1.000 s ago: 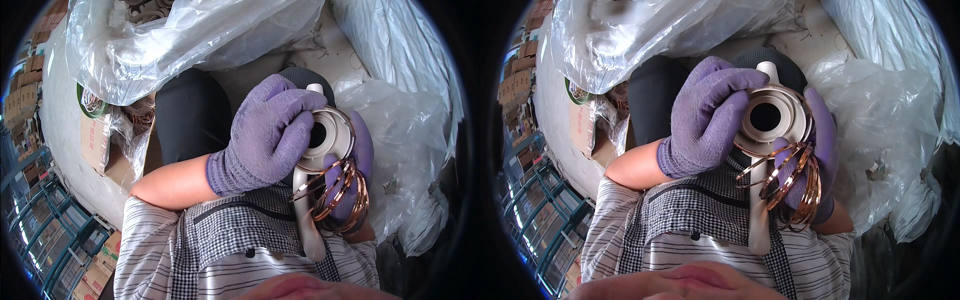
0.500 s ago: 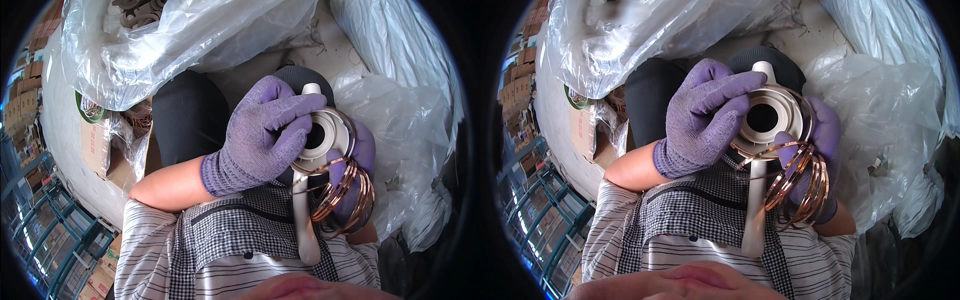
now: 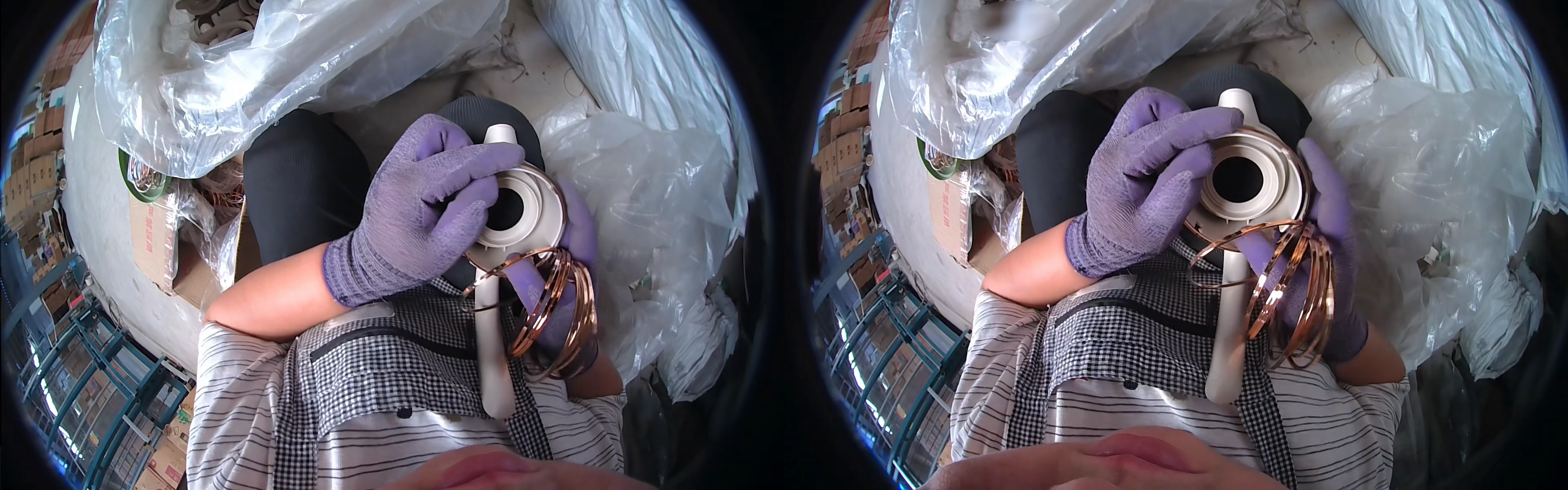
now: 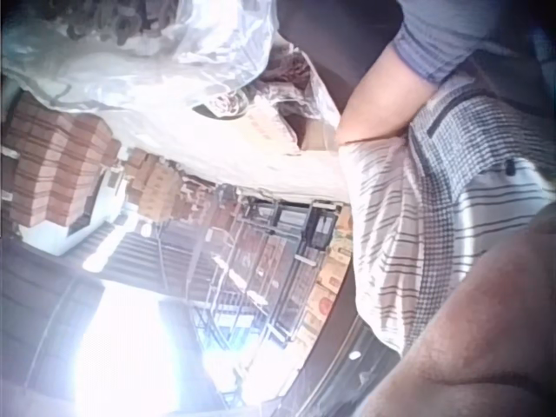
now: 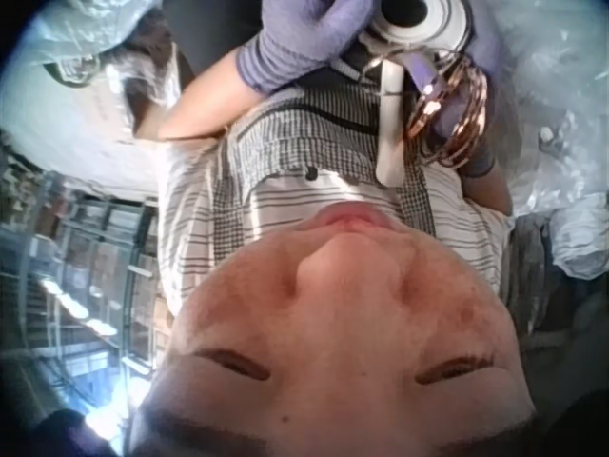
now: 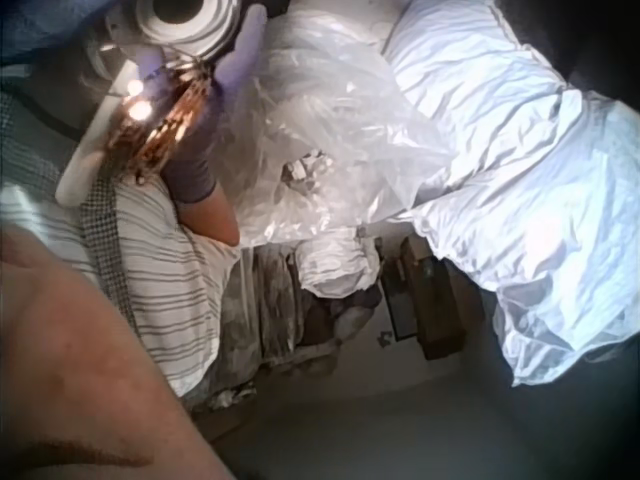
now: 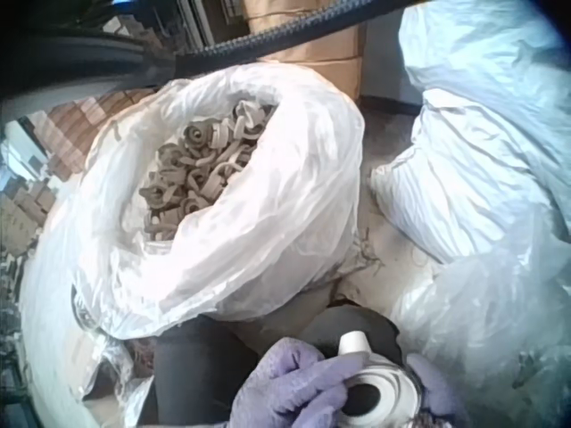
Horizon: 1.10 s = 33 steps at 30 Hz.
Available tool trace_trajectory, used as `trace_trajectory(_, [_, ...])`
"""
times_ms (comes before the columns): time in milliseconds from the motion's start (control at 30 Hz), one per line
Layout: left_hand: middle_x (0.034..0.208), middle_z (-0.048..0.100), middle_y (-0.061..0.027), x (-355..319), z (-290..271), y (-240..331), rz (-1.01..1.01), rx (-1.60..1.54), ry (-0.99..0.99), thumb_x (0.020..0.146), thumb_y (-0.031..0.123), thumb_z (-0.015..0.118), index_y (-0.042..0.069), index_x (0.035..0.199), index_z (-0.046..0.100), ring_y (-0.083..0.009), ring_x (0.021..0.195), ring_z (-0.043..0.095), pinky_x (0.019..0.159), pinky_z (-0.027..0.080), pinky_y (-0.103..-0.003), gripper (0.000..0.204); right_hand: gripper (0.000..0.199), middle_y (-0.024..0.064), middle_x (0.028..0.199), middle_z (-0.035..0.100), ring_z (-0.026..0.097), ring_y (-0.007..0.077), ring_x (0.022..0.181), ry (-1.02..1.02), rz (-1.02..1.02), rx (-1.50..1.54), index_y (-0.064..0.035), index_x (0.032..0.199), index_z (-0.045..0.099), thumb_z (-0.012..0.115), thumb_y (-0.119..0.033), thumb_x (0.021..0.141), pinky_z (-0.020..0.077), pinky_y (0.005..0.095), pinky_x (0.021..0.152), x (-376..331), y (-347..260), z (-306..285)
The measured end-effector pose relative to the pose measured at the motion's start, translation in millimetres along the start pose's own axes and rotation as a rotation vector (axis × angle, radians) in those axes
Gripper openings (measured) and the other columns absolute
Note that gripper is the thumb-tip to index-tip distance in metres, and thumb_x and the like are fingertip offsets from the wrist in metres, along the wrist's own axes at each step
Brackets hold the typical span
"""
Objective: The person sits on the floor and repeatedly picks up white ceramic light fixture bases from a plastic bag. They insert copper wire rings into the grooves of each base, then place the assembled units back into the bag.
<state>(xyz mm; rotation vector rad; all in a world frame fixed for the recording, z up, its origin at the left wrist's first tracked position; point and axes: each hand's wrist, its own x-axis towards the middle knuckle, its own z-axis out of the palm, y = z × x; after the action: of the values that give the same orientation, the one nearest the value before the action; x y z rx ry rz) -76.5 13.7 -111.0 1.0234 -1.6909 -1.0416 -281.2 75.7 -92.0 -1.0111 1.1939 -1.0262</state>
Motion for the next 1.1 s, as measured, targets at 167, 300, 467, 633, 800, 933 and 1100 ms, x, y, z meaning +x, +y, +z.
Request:
trace_trajectory(167, [0.113,0.061,-0.0143,-0.1,-10.6,-10.4,0.147,-0.079,-0.127,0.079,0.029,0.087,0.005,0.137,0.065,-0.029,0.11,0.058,0.096,0.048,-0.039,0.066,0.11,0.0234,0.149,0.053,0.056,0.0306,0.135,-0.125,-0.026,-0.059,0.0069,0.161,0.017,0.089,-0.018,0.082,0.0442,0.0446,0.115,4.6,22.2,-28.5])
trace_trajectory(300, [0.136,0.056,-0.0169,-2.1,-17.3,-20.6,0.096,-0.121,-0.276,0.076,0.039,0.09,0.008,0.148,0.056,-0.0331,0.128,0.053,0.11,0.042,-0.044,0.086,0.11,0.024,0.15,0.052,0.055,0.0318,0.137,-0.27,-0.103,-0.197,0.0082,0.159,0.025,0.093,-0.02,0.077,0.0445,0.0457,0.116,14.2,37.3,-46.8])
trace_trajectory(467, [0.151,0.046,-0.0222,-3.1,-25.6,-31.9,0.215,-0.009,-0.385,0.087,0.041,0.082,-0.002,0.156,0.04,-0.0366,0.139,0.047,0.116,0.037,-0.046,0.092,0.106,0.0236,0.151,0.051,0.054,0.0321,0.138,-0.358,-0.172,-0.36,0.0058,0.158,0.031,0.094,-0.018,0.076,0.0455,0.0457,0.115,20.6,23.1,-48.2])
trace_trajectory(633, [0.154,0.043,-0.0245,-2.3,-28.6,-29.6,0.267,0.001,-0.419,0.092,0.041,0.077,-0.005,0.158,0.036,-0.0391,0.143,0.043,0.118,0.035,-0.046,0.09,0.104,0.023,0.152,0.049,0.053,0.0312,0.138,-0.316,-0.076,-0.203,0.0043,0.158,0.029,0.092,-0.013,0.077,0.0452,0.0445,0.116,12.8,18.3,-45.0])
trace_trajectory(800, [0.155,0.043,-0.0244,5.3,-31.5,-28.8,0.319,0.058,-0.475,0.092,0.04,0.077,-0.004,0.158,0.036,-0.0398,0.142,0.044,0.117,0.036,-0.046,0.09,0.093,0.0222,0.152,0.048,0.052,0.0307,0.139,-0.28,0.065,-0.072,0.0046,0.157,0.027,0.084,-0.015,0.087,0.0431,0.0446,0.117,9.3,13.1,-42.3])
trace_trajectory(933, [0.152,0.047,-0.0233,9.5,-31.5,-27.4,0.361,0.127,-0.476,0.092,0.039,0.076,-0.003,0.156,0.041,-0.0399,0.139,0.048,0.116,0.038,-0.047,0.084,0.089,0.0222,0.151,0.048,0.052,0.0308,0.139,-0.206,0.113,-0.086,0.0051,0.157,0.027,0.081,-0.015,0.089,0.0424,0.0446,0.118,0.0,34.1,-55.5])
trace_trajectory(1100, [0.143,0.057,-0.021,14.5,-29.8,-18.1,0.346,0.227,-0.444,0.09,0.049,0.075,0.0,0.152,0.047,-0.0378,0.133,0.055,0.114,0.039,-0.049,0.084,0.091,0.0228,0.149,0.051,0.054,0.0308,0.137,-0.282,-0.049,-0.268,0.0051,0.156,0.03,0.084,-0.013,0.086,0.0436,0.0443,0.117,9.6,31.6,-57.2])
